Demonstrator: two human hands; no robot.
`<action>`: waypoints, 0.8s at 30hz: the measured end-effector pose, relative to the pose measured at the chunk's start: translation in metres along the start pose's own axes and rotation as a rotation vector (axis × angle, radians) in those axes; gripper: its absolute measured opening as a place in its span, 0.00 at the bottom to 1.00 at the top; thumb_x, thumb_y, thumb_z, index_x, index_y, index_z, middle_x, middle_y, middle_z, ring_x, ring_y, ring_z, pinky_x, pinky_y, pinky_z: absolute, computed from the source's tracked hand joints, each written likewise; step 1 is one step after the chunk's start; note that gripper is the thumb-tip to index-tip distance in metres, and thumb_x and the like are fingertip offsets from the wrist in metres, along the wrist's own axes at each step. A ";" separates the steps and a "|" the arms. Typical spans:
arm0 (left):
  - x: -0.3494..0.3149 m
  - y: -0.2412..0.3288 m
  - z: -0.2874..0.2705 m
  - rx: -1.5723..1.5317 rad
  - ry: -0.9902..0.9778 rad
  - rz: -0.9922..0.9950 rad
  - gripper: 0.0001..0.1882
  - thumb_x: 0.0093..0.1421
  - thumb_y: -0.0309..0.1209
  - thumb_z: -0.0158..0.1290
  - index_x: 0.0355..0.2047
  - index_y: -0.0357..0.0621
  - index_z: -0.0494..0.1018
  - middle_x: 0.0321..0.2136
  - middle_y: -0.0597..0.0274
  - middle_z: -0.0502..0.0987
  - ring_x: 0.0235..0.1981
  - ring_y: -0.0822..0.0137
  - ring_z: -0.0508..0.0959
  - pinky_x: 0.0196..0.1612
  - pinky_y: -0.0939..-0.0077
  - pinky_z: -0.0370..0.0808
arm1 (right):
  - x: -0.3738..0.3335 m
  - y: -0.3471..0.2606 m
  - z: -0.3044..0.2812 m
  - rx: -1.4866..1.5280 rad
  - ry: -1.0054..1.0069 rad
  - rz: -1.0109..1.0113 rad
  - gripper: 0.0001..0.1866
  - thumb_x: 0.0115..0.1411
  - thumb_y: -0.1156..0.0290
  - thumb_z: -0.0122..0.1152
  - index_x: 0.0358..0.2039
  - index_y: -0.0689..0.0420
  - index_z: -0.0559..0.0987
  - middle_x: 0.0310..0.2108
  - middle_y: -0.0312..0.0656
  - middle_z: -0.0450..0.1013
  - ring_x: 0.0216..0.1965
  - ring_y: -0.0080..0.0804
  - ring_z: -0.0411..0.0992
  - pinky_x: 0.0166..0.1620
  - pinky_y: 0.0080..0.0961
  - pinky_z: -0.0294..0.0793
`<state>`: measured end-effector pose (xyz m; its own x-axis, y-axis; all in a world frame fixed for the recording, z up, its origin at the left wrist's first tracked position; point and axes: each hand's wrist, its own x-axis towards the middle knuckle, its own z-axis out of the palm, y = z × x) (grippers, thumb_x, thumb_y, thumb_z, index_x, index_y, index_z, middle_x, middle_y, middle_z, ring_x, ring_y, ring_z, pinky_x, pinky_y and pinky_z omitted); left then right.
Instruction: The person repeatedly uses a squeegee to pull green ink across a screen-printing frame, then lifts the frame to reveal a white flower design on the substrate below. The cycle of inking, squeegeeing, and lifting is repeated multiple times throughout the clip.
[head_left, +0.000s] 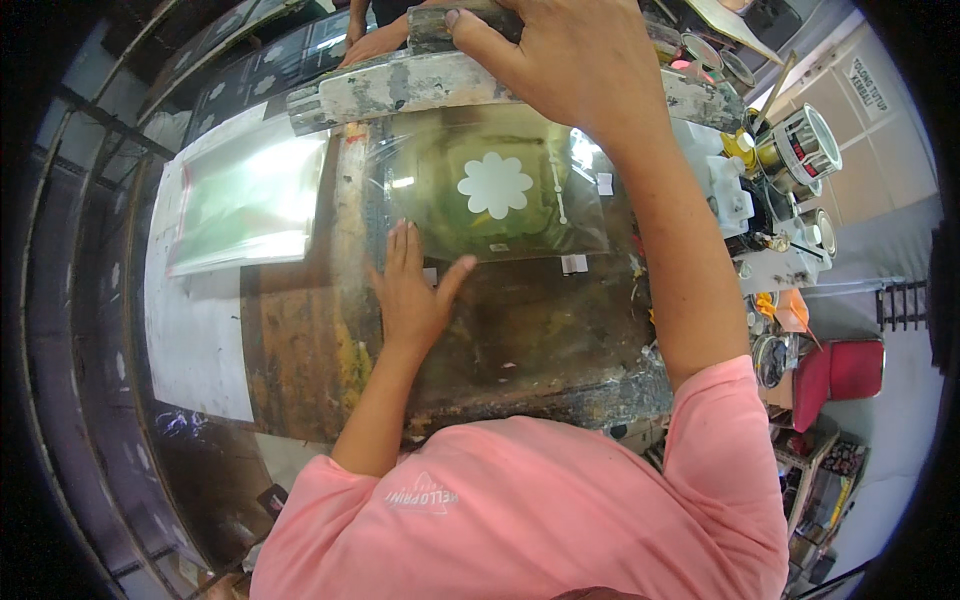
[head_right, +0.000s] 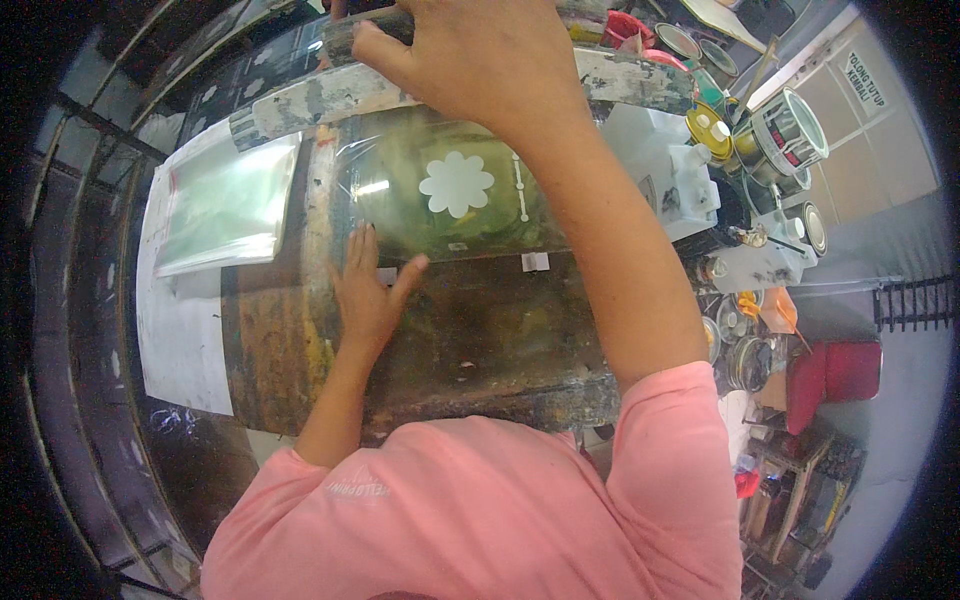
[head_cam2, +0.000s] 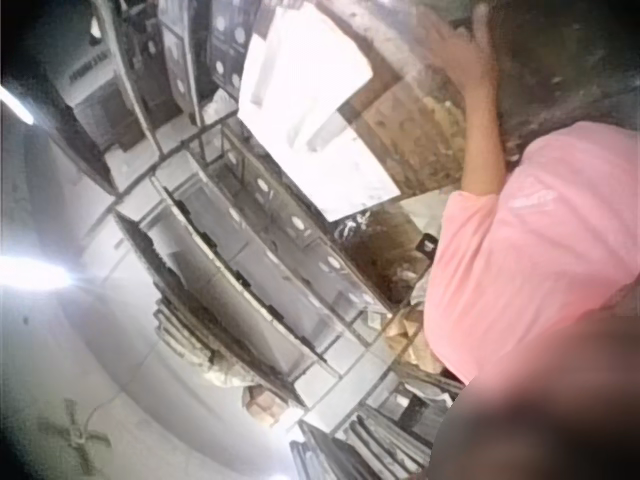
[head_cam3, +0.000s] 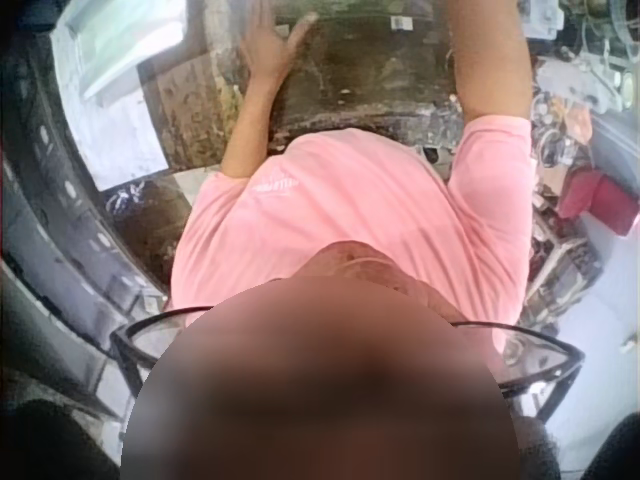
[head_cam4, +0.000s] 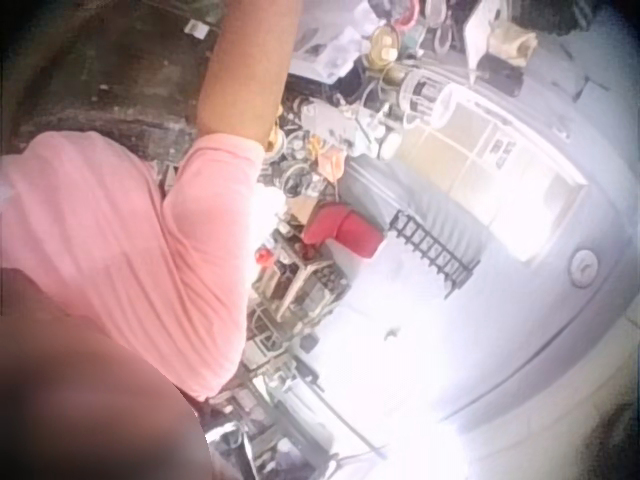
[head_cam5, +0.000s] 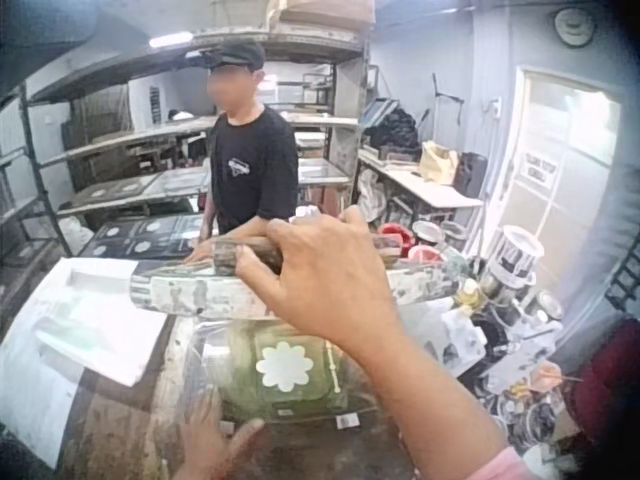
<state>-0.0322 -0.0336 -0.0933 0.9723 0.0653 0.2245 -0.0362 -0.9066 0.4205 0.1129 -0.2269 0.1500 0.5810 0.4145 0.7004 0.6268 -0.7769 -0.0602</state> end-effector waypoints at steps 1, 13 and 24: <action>0.007 0.003 -0.003 -0.088 0.063 0.019 0.46 0.70 0.58 0.56 0.68 0.24 0.66 0.69 0.32 0.67 0.73 0.39 0.65 0.76 0.39 0.52 | -0.001 0.000 0.000 -0.004 0.010 -0.002 0.23 0.65 0.49 0.58 0.35 0.57 0.87 0.24 0.48 0.80 0.30 0.47 0.80 0.43 0.47 0.69; 0.088 -0.013 -0.072 -0.243 0.326 -0.070 0.23 0.70 0.34 0.57 0.62 0.38 0.78 0.37 0.42 0.87 0.33 0.50 0.87 0.42 0.58 0.81 | 0.005 0.004 0.002 -0.061 0.036 -0.022 0.24 0.63 0.50 0.58 0.26 0.60 0.83 0.25 0.52 0.80 0.31 0.51 0.80 0.43 0.49 0.69; 0.120 -0.231 -0.151 -0.155 0.377 -0.276 0.30 0.68 0.39 0.62 0.68 0.42 0.74 0.40 0.38 0.86 0.37 0.62 0.85 0.43 0.66 0.79 | 0.002 0.003 0.006 -0.111 0.038 -0.023 0.28 0.65 0.43 0.62 0.45 0.57 0.86 0.29 0.50 0.81 0.33 0.50 0.78 0.47 0.42 0.70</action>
<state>0.0582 0.2464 -0.0311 0.8004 0.4662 0.3769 0.1489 -0.7635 0.6284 0.1188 -0.2254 0.1463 0.5461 0.4159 0.7272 0.5771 -0.8160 0.0333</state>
